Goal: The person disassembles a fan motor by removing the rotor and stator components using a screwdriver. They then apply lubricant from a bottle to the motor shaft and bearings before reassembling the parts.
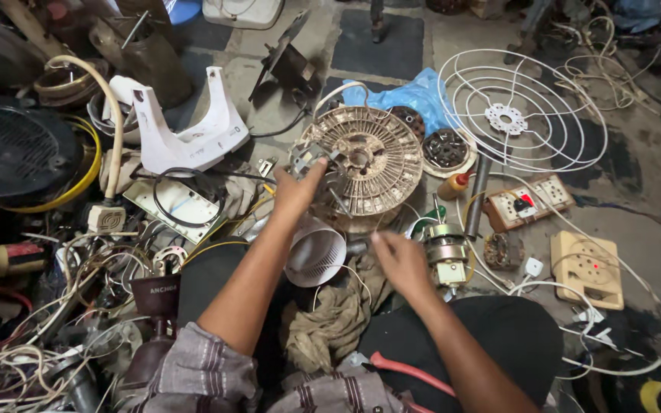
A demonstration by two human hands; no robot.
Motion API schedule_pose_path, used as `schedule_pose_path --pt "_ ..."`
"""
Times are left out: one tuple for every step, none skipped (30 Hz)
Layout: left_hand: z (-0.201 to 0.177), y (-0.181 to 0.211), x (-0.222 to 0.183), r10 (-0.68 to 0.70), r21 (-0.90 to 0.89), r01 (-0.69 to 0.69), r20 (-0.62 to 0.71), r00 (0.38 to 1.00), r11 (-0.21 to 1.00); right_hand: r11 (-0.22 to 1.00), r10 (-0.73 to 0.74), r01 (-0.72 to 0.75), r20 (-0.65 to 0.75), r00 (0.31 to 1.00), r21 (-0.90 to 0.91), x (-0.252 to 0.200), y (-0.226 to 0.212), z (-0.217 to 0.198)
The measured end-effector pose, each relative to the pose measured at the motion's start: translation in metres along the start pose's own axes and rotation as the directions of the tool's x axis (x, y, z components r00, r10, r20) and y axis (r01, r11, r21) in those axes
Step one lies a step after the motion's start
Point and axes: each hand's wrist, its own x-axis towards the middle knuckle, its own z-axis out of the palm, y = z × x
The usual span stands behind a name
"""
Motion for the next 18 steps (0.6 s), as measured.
schedule_pose_path --pt "0.002 0.000 0.000 0.006 -0.010 -0.006 -0.011 1.000 1.000 0.996 0.044 -0.044 -0.005 0.999 0.073 0.013 -0.011 0.003" --pt "0.003 0.001 -0.001 0.011 -0.020 -0.011 -0.021 1.000 1.000 0.944 0.028 -0.025 -0.006 1.000 0.330 0.030 -0.023 0.008" --pt "0.003 0.002 -0.002 0.017 -0.029 -0.018 -0.033 0.999 0.999 0.825 0.012 -0.004 -0.011 1.000 0.564 0.047 -0.036 0.014" --pt "0.000 0.004 -0.003 -0.019 -0.027 0.018 -0.001 1.000 0.999 0.854 0.035 -0.049 0.037 0.999 0.517 0.063 -0.047 0.020" --pt "-0.004 0.007 -0.004 -0.053 -0.025 0.054 0.030 0.998 0.998 0.880 0.060 -0.091 0.081 0.995 0.467 0.076 -0.056 0.026" --pt "-0.008 0.010 -0.006 -0.087 -0.021 0.089 0.062 0.994 0.996 0.887 0.061 -0.086 0.068 0.996 0.454 0.083 -0.061 0.033" --pt "-0.012 0.013 -0.006 -0.124 -0.072 0.133 0.122 0.985 0.988 0.896 0.060 -0.079 0.058 0.997 0.438 0.091 -0.067 0.041" --pt "-0.016 0.016 -0.006 -0.154 -0.121 0.178 0.183 0.971 0.977 0.904 0.059 -0.073 0.048 0.997 0.421 0.098 -0.070 0.046" --pt "-0.018 0.018 -0.006 -0.179 -0.169 0.224 0.245 0.953 0.960 0.915 0.048 -0.053 0.024 0.999 0.400 0.098 -0.067 0.048" --pt "-0.019 0.018 -0.007 -0.145 -0.171 0.182 0.207 0.967 0.968 0.925 0.036 -0.034 0.001 0.999 0.377 0.091 -0.062 0.051" --pt "-0.016 0.017 -0.009 -0.112 -0.171 0.141 0.173 0.979 0.975 0.936 0.027 -0.017 -0.023 0.999 0.352 0.082 -0.056 0.051" --pt "-0.014 0.018 -0.008 -0.078 -0.170 0.101 0.138 0.987 0.980 0.924 0.011 0.000 -0.025 1.000 0.382 0.074 -0.049 0.051" --pt "-0.011 0.019 -0.008 -0.094 -0.166 0.120 0.157 0.983 0.979 0.911 0.002 0.009 -0.026 1.000 0.412 0.061 -0.041 0.051" --pt "-0.009 0.019 -0.008 -0.109 -0.162 0.138 0.176 0.978 0.977 0.897 -0.007 0.018 -0.028 1.000 0.441 0.050 -0.032 0.049" --pt "-0.011 0.019 -0.007 -0.128 -0.151 0.158 0.190 0.973 0.976 0.897 -0.028 0.016 0.020 0.999 0.443 0.041 -0.025 0.049" --pt "-0.013 0.020 -0.004 -0.049 -0.076 0.065 0.196 0.979 0.995 0.896 -0.049 0.013 0.069 0.996 0.444 0.032 -0.017 0.046" --pt "-0.015 0.021 0.001 0.031 0.003 -0.033 0.219 0.975 0.999 0.894 -0.062 0.006 0.109 0.992 0.449 0.024 -0.007 0.042" --pt "-0.016 0.023 0.008 0.109 0.079 -0.133 0.249 0.962 0.988 0.925 -0.108 0.074 0.072 0.992 0.372 0.016 0.003 0.036"
